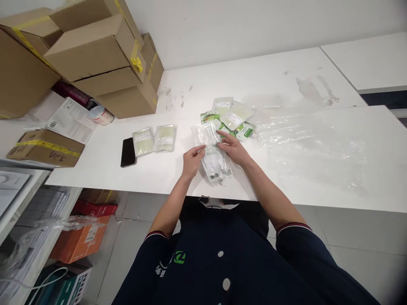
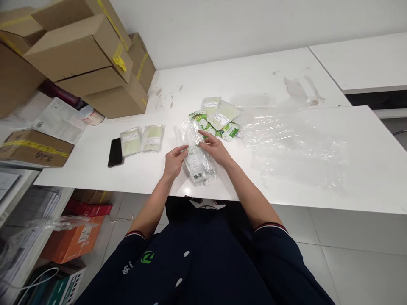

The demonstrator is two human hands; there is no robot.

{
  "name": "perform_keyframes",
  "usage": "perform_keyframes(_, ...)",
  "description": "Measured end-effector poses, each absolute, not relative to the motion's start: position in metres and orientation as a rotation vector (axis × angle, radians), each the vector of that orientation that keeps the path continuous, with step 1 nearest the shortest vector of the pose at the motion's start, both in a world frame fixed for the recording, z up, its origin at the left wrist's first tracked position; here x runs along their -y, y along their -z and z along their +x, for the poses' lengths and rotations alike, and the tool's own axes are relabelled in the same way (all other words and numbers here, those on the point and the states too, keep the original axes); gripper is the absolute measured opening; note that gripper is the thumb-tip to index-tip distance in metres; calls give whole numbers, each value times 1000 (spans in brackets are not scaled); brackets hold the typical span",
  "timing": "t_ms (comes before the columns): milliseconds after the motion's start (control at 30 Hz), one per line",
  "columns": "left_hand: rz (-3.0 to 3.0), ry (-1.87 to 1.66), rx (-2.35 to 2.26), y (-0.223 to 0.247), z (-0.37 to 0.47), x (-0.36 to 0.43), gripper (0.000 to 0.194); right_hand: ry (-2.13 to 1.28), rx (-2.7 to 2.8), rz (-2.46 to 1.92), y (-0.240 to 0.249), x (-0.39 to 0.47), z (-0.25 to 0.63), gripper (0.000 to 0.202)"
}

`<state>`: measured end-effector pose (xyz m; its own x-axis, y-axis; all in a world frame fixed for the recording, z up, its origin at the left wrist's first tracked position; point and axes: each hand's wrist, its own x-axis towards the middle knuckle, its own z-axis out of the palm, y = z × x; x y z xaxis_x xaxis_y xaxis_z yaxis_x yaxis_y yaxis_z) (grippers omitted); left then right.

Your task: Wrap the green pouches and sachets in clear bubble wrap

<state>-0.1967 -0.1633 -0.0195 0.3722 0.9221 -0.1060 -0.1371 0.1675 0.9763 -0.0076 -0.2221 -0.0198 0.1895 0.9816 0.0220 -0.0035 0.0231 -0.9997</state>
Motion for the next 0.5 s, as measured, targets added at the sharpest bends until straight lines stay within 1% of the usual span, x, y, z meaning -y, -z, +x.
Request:
perform_keyframes(100, 1165, -918, -876, 13, -201, 161, 29, -1077, 998, -1207, 18, 213, -9, 54)
perform_keyframes(200, 1212, -909, -887, 10, -205, 159, 29, -1093, 1172, -1235, 10, 216, -9, 44)
perform_keyframes(300, 1280, -920, -883, 10, -207, 157, 30, -1075, 1261, -1321, 1, 221, -7, 45)
perform_keyframes(367, 1321, -937, -867, 10, -208, 157, 33, -1039, 1301, -1394, -4, 222, -5, 52)
perform_keyframes(433, 1352, -944, -851, 10, -208, 157, 39, -1010, 1377, -1483, -9, 221, -4, 60)
perform_keyframes(467, 1366, -944, -847, 10, -209, 158, 44, -996, 1422, -1530, -11, 220, -4, 62)
perform_keyframes(500, 1377, -941, -845, 9, -210, 158, 48, -979, 1473, -1572, -13, 220, -4, 59)
